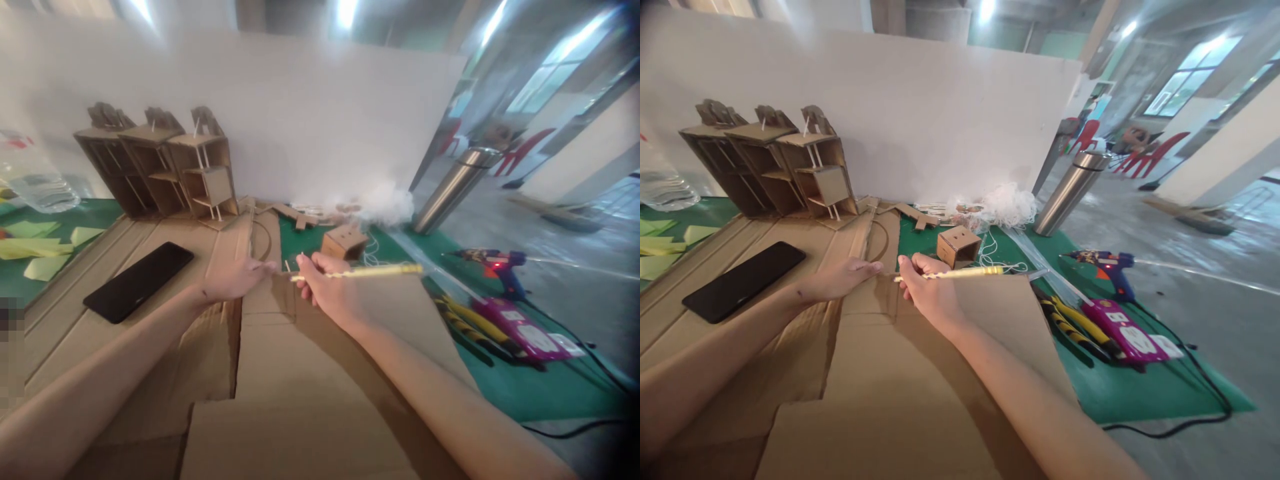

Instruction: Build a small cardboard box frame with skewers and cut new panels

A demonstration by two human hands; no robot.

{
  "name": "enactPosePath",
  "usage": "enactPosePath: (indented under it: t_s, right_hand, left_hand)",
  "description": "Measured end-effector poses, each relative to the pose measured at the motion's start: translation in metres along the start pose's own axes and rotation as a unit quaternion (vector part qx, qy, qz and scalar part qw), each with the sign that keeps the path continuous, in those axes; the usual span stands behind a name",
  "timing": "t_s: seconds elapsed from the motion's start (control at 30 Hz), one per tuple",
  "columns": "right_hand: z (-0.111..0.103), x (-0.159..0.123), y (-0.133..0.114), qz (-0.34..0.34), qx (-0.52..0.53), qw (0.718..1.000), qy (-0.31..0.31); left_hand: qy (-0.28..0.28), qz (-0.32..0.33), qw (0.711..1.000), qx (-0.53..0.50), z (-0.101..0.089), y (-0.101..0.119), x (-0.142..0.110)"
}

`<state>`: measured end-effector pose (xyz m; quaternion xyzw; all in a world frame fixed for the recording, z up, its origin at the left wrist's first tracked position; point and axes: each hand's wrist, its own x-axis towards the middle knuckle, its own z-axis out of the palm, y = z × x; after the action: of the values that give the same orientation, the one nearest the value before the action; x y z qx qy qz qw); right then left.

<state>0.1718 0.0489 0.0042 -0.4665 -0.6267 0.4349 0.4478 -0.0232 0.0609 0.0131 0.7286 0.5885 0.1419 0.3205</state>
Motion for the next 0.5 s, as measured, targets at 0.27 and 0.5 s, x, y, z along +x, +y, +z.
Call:
enactPosePath:
  t_s: [0.27,0.5]
  right_hand:
    - [0.0001,0.0004,0.0023,-0.009,-0.007,1.000,0.007]
    - [0.0005,0.0004,0.0037,-0.018,-0.008,1.000,0.013]
  left_hand:
    - [-0.004,0.003,1.000,0.000,0.0007,0.0002,-0.0001]
    - [-0.005,0.006,1.000,-0.005,0.0000,-0.0016,0.0007]
